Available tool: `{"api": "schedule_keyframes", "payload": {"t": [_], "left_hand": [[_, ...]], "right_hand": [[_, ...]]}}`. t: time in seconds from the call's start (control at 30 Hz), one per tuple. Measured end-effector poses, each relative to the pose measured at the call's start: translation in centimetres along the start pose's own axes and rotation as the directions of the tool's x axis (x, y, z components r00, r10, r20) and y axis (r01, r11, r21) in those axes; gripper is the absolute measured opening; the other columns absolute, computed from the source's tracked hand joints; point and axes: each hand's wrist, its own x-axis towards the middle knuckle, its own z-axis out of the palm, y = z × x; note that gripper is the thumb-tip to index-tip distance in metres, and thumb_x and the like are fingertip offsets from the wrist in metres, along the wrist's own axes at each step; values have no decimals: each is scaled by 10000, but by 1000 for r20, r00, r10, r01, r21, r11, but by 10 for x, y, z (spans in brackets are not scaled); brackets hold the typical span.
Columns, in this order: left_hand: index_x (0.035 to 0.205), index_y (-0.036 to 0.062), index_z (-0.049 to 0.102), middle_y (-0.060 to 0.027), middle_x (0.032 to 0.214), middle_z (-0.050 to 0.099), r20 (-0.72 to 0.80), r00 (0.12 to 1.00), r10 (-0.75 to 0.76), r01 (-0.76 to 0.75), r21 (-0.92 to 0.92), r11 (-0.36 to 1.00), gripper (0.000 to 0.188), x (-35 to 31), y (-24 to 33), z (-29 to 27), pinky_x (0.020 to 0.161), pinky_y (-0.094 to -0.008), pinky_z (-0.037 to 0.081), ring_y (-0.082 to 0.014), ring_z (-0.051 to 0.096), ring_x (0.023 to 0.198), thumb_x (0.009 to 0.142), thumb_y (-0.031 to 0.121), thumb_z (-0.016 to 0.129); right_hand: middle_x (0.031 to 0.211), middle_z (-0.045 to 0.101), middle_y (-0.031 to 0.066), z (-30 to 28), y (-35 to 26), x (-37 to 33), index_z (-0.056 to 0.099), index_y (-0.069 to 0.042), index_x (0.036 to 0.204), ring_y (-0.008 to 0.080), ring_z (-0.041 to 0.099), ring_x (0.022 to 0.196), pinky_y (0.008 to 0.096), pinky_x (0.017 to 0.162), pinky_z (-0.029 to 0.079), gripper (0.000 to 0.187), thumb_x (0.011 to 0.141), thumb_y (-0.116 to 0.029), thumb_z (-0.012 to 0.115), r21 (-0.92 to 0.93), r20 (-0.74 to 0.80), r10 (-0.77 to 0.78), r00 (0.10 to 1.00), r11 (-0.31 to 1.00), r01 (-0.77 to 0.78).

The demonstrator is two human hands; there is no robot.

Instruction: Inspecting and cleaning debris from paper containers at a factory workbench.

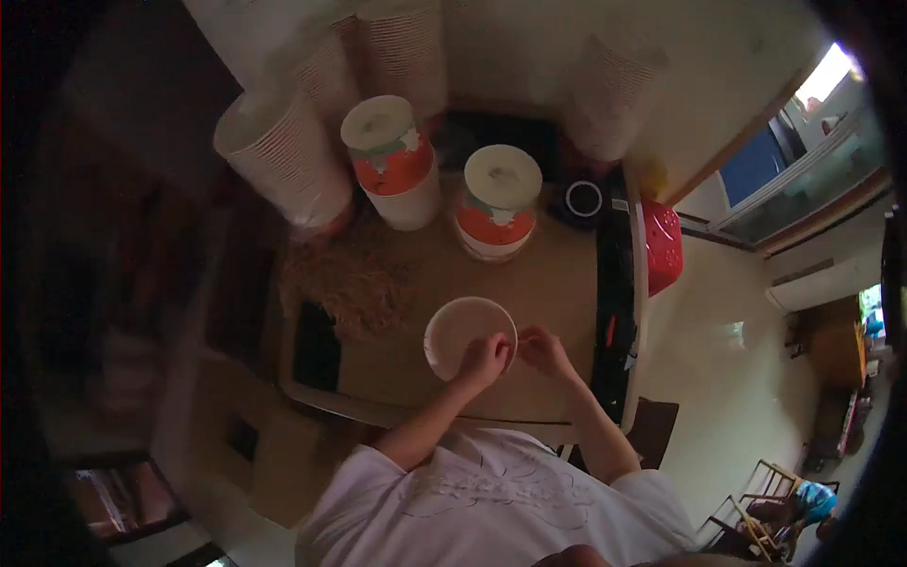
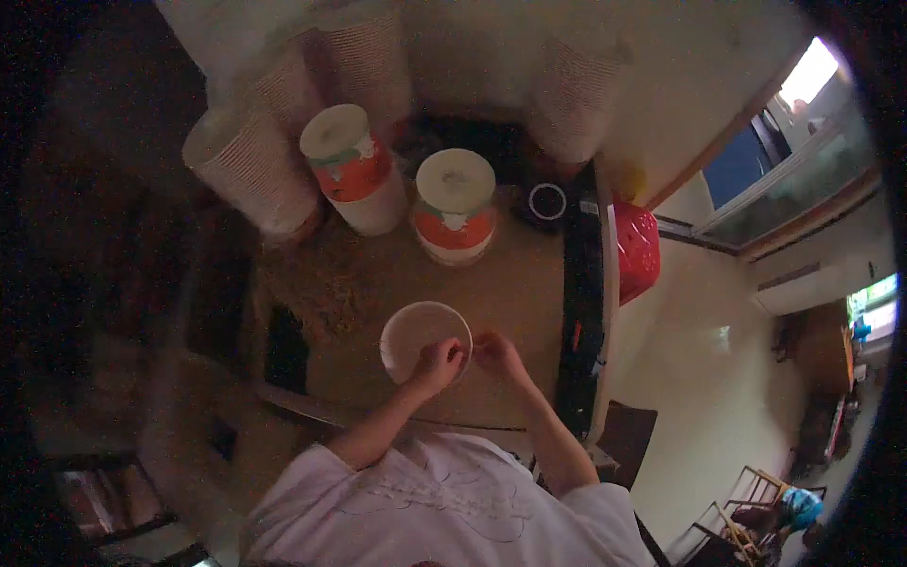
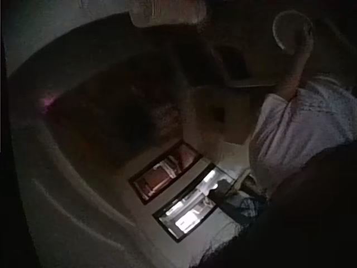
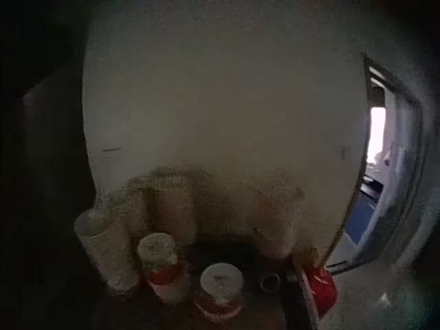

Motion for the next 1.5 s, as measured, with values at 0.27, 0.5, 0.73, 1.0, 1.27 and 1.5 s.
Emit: {"api": "schedule_keyframes", "payload": {"t": [0.27, 0.5, 0.73, 1.0, 1.27, 1.5], "left_hand": [[843, 32, 499, -88, 744, 558, 197, 975, -101, 189, -504, 843, 80, -2, -40, 9, 609, -300, 447, -147, 536, 675, 770, 59, 515], [864, 41, 499, -117, 779, 555, 113, 993, 30, 25, -458, 889, 160, -13, -45, 17, 619, -316, 446, -163, 541, 701, 758, 146, 557], [925, 31, 520, -217, 1010, 523, 130, 990, -57, 59, -4, 998, 247, -21, -13, -28, 683, -410, 457, -336, 566, 820, 776, 228, 516], [831, 7, 522, -219, 959, 523, -130, 989, -66, 3, -429, 903, 145, 12, -30, 23, 631, -425, 440, -340, 555, 726, 761, 125, 475], [789, 33, 533, -107, 728, 585, -14, 999, -30, 24, -335, 942, 136, 3, -12, 0, 591, -356, 445, -242, 565, 652, 740, 154, 572], [845, 38, 549, -88, 726, 583, 55, 998, 27, 6, -533, 846, 168, 9, -31, 18, 576, -304, 433, -154, 557, 670, 766, 183, 576]], "right_hand": [[865, 574, 51, 41, -49, -20, 498, -56, 1017, 164, 562, 772, 276, 651, 445, 271, 753, -33, 557, 273, 28, 181, 983, 945, -182], [741, 584, 84, 70, -52, -25, 502, -73, 1035, 153, 565, 655, 272, 586, 450, 300, 743, -19, 545, -789, 94, -288, 953, 562, 247], [723, 552, 72, 70, -50, -28, 504, -66, 943, 141, 544, 644, 260, 579, 441, 208, 745, -23, 553, -797, -10, -231, 973, 590, 132], [752, 562, 61, 59, -38, -21, 542, -55, 868, 137, 556, 681, 252, 591, 440, 138, 738, -15, 561, -769, 137, -360, 923, 549, 328], [818, 596, 80, 65, -55, -34, 585, -61, 863, 203, 575, 725, 270, 647, 454, 157, 712, -18, 592, -878, 106, -381, 919, 398, 266], [756, 549, 43, 59, -49, -43, 581, -37, 797, 138, 528, 654, 234, 580, 421, 106, 725, 41, 583, -848, 92, -536, 839, 399, 348]]}}
